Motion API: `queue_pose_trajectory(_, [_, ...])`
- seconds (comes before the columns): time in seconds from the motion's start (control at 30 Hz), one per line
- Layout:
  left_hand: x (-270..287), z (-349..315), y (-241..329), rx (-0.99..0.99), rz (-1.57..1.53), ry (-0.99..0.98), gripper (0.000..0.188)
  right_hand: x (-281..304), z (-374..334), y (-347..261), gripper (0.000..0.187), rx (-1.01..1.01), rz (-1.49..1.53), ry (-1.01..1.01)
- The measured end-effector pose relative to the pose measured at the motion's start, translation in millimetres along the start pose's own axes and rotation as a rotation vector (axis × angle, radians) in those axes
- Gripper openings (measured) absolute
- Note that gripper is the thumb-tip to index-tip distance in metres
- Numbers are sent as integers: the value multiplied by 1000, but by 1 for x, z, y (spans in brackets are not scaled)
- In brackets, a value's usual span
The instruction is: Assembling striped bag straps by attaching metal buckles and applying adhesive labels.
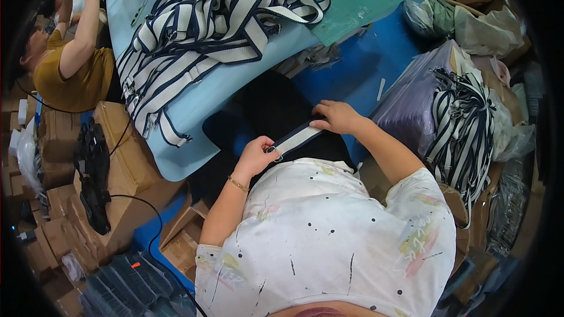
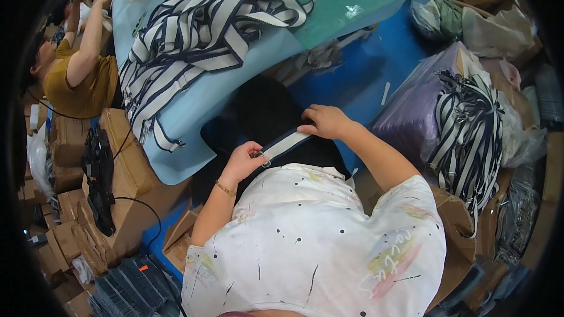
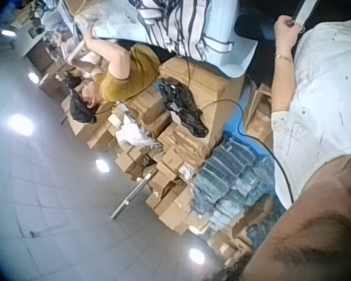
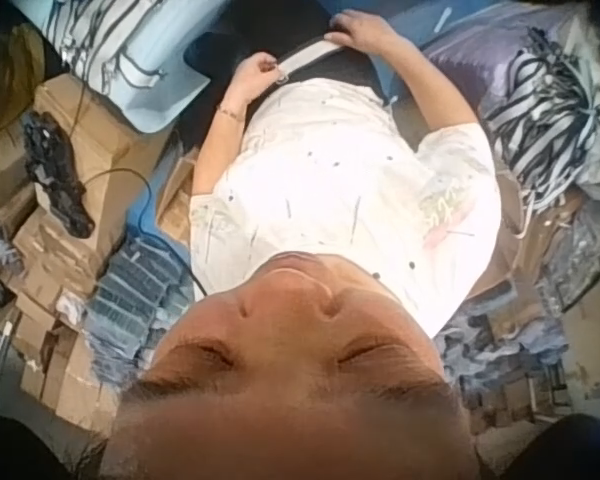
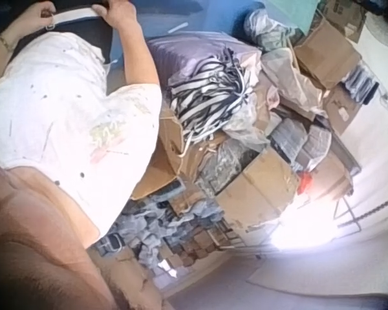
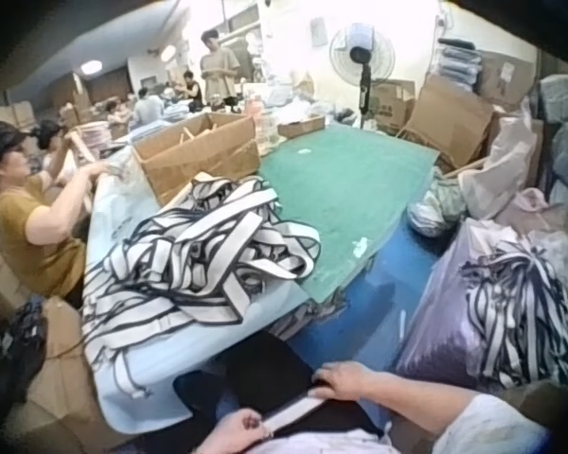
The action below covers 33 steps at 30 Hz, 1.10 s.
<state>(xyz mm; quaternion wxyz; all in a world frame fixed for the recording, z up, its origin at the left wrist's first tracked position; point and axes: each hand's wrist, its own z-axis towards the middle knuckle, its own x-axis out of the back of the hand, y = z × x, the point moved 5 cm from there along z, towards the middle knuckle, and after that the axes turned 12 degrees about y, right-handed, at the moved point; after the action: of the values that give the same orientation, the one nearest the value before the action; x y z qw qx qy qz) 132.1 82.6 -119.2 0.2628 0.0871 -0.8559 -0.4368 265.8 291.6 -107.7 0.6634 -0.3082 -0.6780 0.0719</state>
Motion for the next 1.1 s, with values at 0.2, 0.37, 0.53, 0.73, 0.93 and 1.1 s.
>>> queue_pose_trajectory(0.2, [12, -28, 37, -224, 288, 136, 26, 9, -4, -56, 55, 475, 137, 310])
queue_pose_trajectory(0.37, [21, -62, 71, -589, 558, 411, 19, -5, 7, -73, 46, 516, 55, 85])
queue_pose_trajectory(0.53, [35, -75, 46, -460, 629, 292, 20, -19, -1, -96, 37, 593, 12, -22])
queue_pose_trajectory(0.73, [26, -61, 17, -429, 350, -151, 54, -15, -3, -134, 29, 763, -145, -106])
queue_pose_trajectory(0.93, [-3, -55, 10, -433, 219, 24, 32, -8, 10, -138, 32, 788, -249, -173])
queue_pose_trajectory(1.1, [4, -54, 9, -400, 204, 112, 28, 59, 29, -165, 34, 871, -58, 39])
